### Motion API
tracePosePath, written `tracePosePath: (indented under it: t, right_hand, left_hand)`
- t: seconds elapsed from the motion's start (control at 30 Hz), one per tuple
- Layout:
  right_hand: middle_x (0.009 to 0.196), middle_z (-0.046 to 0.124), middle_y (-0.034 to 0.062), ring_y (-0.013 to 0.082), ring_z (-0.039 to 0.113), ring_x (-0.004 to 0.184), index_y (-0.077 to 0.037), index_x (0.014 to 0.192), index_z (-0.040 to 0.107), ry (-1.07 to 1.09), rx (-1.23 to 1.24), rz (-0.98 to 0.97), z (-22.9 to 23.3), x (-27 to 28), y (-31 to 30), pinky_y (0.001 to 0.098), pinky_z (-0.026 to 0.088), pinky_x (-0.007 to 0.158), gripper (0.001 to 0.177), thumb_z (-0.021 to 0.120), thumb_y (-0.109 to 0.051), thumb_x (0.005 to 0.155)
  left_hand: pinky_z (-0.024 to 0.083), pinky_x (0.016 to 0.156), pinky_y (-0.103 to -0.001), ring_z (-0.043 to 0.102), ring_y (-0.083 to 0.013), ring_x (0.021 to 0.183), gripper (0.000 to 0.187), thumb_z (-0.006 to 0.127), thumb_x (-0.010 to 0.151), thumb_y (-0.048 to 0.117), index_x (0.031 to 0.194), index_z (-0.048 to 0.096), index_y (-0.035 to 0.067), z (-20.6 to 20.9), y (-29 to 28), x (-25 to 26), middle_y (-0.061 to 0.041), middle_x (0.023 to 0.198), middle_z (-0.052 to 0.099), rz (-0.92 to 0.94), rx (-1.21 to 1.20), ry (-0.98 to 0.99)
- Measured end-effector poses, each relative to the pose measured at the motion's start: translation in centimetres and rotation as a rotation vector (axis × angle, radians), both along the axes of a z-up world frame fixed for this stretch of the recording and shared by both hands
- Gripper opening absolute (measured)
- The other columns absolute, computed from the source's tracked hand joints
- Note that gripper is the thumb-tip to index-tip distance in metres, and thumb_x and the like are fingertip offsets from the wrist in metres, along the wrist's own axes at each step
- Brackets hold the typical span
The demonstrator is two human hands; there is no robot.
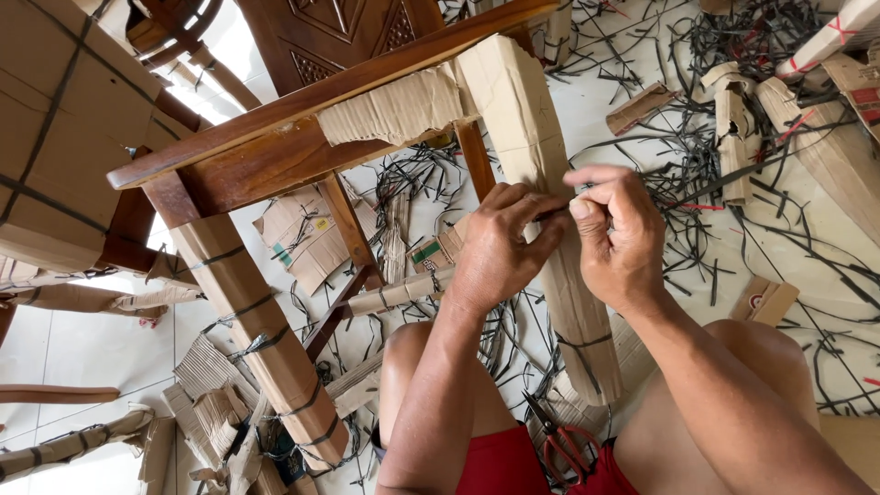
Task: The person wraps protective cardboard around the legs and frame of a wooden chair and secures the cardboard in place by hand using plastic ties, cutting the excess off the ties using shears.
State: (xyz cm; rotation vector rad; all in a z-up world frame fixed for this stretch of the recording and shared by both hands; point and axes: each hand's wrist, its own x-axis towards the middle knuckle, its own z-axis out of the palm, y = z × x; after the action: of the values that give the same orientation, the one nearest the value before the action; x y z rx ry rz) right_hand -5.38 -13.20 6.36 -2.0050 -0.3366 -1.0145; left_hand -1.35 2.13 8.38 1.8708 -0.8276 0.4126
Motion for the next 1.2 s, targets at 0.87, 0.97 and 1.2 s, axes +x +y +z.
tracePosePath:
  t: [0.87, 0.97, 1.2]
  right_hand:
    - [0.095, 0.077, 0.0096, 0.0240, 0.071, 0.080, -0.002, 0.112, 0.081, -0.242, -0.209, -0.062, -1.5, 1.1, 1.0, 0.0340, 0.058, 0.071, 0.024, 0.078, 0.006, 0.090]
    - [0.095, 0.076, 0.0077, 0.0233, 0.071, 0.080, -0.005, 0.110, 0.082, -0.256, -0.257, -0.097, -2.4, 1.2, 0.8, 0.0350, 0.057, 0.073, 0.022, 0.078, 0.005, 0.091]
    - [0.091, 0.073, 0.0124, 0.0311, 0.070, 0.082, -0.001, 0.105, 0.079, -0.182, -0.159, -0.079, -2.9, 1.6, 0.7, 0.0397, 0.055, 0.073, 0.018, 0.076, 0.009, 0.091]
  left_hand:
    - [0.050, 0.062, -0.035, 0.058, -0.0151, 0.069, 0.030, 0.065, 0.103, 0.028, 0.086, 0.074, 0.004, -2.2, -0.6, -0.5, -0.011, 0.070, 0.064, 0.153, -0.240, 0.561]
    - [0.051, 0.064, -0.037, 0.058, -0.0184, 0.070, 0.033, 0.056, 0.107, 0.028, 0.090, 0.070, 0.003, -2.7, -0.6, -0.3, -0.012, 0.072, 0.065, 0.138, -0.213, 0.567]
    - [0.050, 0.072, -0.036, 0.063, -0.0197, 0.078, 0.019, 0.058, 0.102, 0.019, 0.111, 0.056, 0.002, 1.2, -0.4, -2.3, -0.013, 0.082, 0.072, 0.108, -0.262, 0.555]
